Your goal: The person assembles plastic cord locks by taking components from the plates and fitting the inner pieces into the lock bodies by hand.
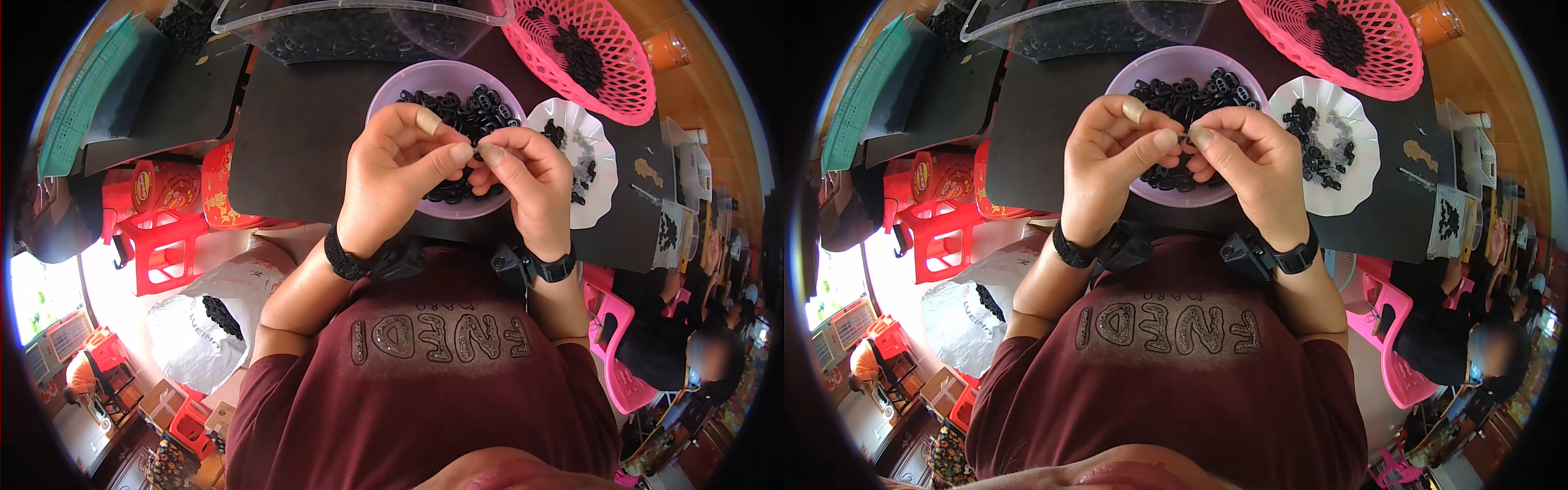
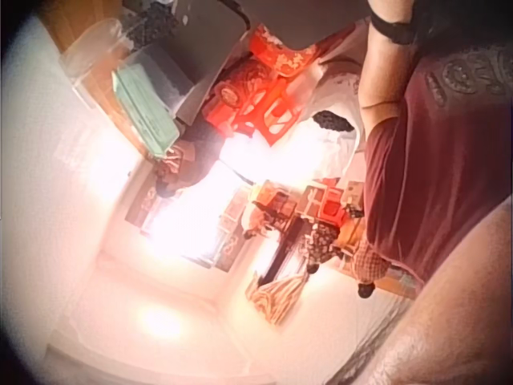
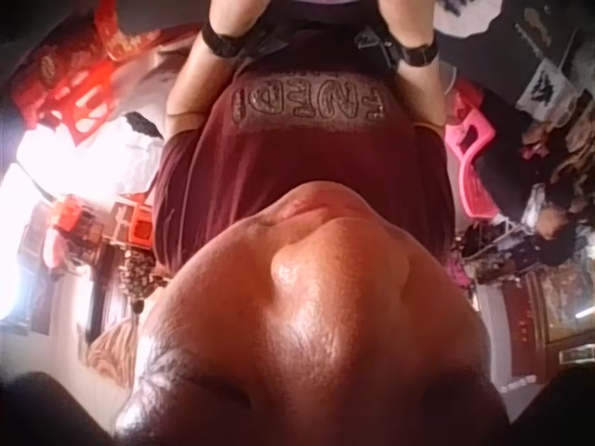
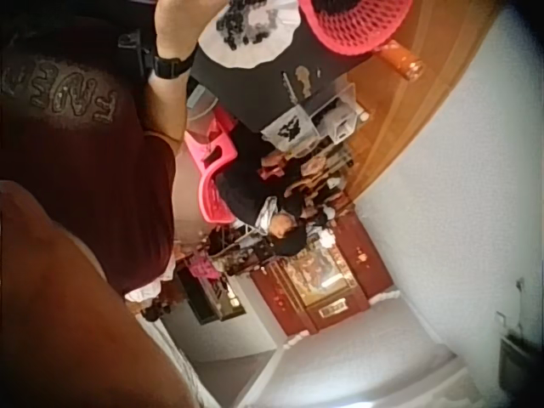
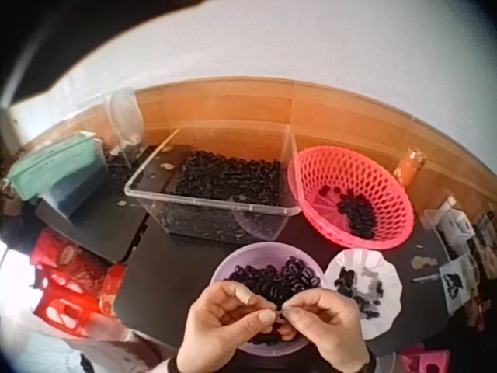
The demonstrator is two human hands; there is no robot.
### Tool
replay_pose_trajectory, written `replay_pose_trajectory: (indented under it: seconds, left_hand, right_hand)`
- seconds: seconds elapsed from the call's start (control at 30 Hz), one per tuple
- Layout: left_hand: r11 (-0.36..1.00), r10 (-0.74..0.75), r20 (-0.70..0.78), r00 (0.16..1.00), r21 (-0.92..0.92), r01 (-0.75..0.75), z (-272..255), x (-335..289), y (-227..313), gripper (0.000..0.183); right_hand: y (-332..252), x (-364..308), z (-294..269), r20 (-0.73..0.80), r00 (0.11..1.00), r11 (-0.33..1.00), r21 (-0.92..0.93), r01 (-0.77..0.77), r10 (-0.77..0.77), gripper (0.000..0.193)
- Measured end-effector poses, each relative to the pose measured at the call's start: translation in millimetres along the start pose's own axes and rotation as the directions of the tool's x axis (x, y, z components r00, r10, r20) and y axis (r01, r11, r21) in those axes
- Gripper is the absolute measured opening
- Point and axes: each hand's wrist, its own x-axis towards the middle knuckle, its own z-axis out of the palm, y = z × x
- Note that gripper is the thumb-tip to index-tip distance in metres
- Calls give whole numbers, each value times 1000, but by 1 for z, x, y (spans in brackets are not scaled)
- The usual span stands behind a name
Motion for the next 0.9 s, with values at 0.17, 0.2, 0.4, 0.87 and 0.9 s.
replay_pose_trajectory:
  seconds: [0.17,0.2,0.4,0.87,0.9]
  left_hand:
    - [996,-33,-1,999,81,33,-1,-2,-3,20]
    - [998,-30,1,1000,63,30,0,-2,-2,20]
    - [996,-6,-1,1000,93,6,-1,-5,-3,19]
    - [1000,17,-90,996,15,-16,1,-4,-7,15]
    - [1000,22,-85,996,12,-21,0,-3,-8,15]
  right_hand:
    - [-3,-1,4,-30,999,990,-129,-49,45,16]
    - [-2,-1,4,-30,998,990,-129,-50,46,16]
    - [-2,-2,7,11,1000,992,-121,-19,21,14]
    - [4,0,11,-22,999,999,-41,-36,35,22]
    - [4,0,12,-22,999,999,-40,-35,34,22]
